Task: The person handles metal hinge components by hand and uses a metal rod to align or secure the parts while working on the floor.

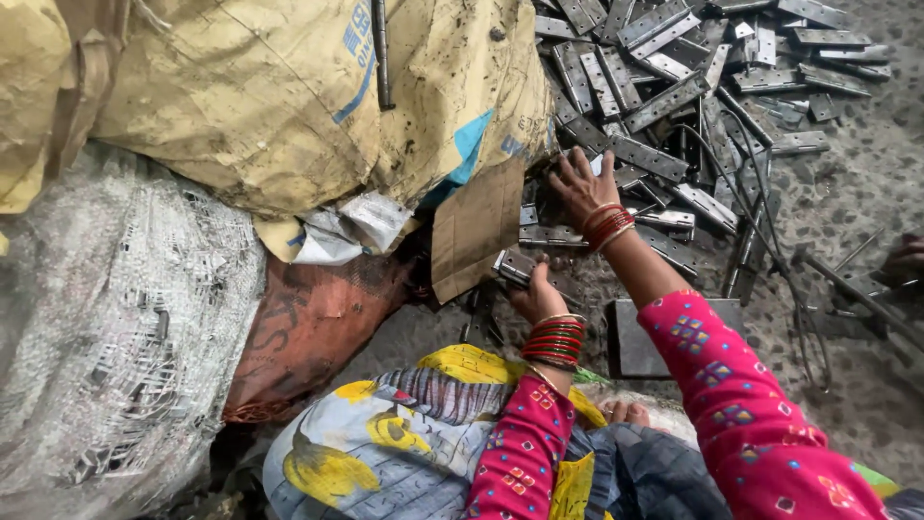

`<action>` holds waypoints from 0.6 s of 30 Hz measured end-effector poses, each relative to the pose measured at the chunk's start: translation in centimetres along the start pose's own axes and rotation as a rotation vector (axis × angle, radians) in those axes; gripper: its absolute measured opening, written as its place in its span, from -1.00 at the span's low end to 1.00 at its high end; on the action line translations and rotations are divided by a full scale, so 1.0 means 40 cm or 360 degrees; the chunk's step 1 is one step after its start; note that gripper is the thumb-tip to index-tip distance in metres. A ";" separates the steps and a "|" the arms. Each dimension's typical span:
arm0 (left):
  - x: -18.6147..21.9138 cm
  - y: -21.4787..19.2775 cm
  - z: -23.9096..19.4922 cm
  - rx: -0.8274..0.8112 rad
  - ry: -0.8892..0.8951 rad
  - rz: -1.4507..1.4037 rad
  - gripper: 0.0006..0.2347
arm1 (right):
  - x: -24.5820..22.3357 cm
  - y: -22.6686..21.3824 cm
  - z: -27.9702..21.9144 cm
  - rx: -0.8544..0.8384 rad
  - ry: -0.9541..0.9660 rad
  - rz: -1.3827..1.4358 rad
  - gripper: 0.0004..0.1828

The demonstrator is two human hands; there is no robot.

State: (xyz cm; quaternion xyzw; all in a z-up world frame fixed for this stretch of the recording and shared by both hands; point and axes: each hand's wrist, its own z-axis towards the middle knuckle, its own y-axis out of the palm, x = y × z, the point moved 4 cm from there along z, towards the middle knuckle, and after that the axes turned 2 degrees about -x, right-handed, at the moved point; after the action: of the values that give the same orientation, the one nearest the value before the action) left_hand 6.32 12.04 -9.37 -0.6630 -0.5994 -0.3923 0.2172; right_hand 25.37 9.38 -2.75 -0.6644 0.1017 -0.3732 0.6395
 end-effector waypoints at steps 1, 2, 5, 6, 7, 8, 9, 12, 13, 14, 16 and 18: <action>0.010 0.004 -0.004 -0.0026 -0.0006 -0.0017 -0.50 | 0.000 0.004 0.012 -0.0183 -0.0044 -0.0086 -0.29; 0.019 0.007 -0.013 -0.0050 -0.0016 -0.0037 -0.51 | 0.000 0.009 0.020 -0.0367 -0.0092 -0.0176 -0.40; 0.043 0.005 -0.030 0.0009 -0.0114 0.0052 -0.51 | 0.004 0.010 0.026 -0.0665 -0.0270 -0.0395 -0.42; 0.050 0.009 -0.035 0.0042 -0.0156 0.0105 -0.51 | 0.010 0.008 0.023 -0.0719 -0.0327 -0.0465 -0.37; 0.059 0.016 -0.042 -0.0004 -0.0170 -0.0004 -0.52 | 0.013 0.000 0.008 -0.0690 -0.0318 -0.0376 -0.44; 0.066 0.019 -0.050 -0.0047 -0.0184 -0.0115 -0.54 | 0.017 -0.008 -0.016 -0.0659 -0.0311 -0.0290 -0.51; 0.073 0.020 -0.058 -0.0090 -0.0197 -0.0226 -0.56 | 0.017 -0.016 -0.039 -0.0627 -0.0303 -0.0203 -0.57; 0.087 0.032 -0.067 -0.0213 -0.0198 -0.0339 -0.59 | 0.034 -0.010 -0.112 -0.0790 -0.0010 0.0417 -0.61; 0.092 0.037 -0.067 -0.0255 -0.0159 -0.0354 -0.62 | 0.038 -0.005 -0.130 -0.0679 0.0064 0.0495 -0.63; 0.093 0.038 -0.067 -0.0297 -0.0123 -0.0365 -0.64 | 0.039 0.006 -0.152 -0.0571 0.0141 0.0572 -0.64; 0.091 0.040 -0.066 -0.0340 -0.0115 -0.0341 -0.68 | 0.045 0.038 -0.193 -0.0390 0.0305 0.0777 -0.66; 0.085 0.045 -0.064 -0.0350 -0.0169 -0.0266 -0.71 | 0.057 0.059 -0.229 -0.0239 0.0483 0.1031 -0.67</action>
State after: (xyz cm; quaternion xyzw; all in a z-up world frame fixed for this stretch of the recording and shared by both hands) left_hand 7.32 11.90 -4.86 -0.6503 -0.6167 -0.4368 0.0779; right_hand 22.03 0.50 -4.99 -0.5798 0.4276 -0.2373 0.6517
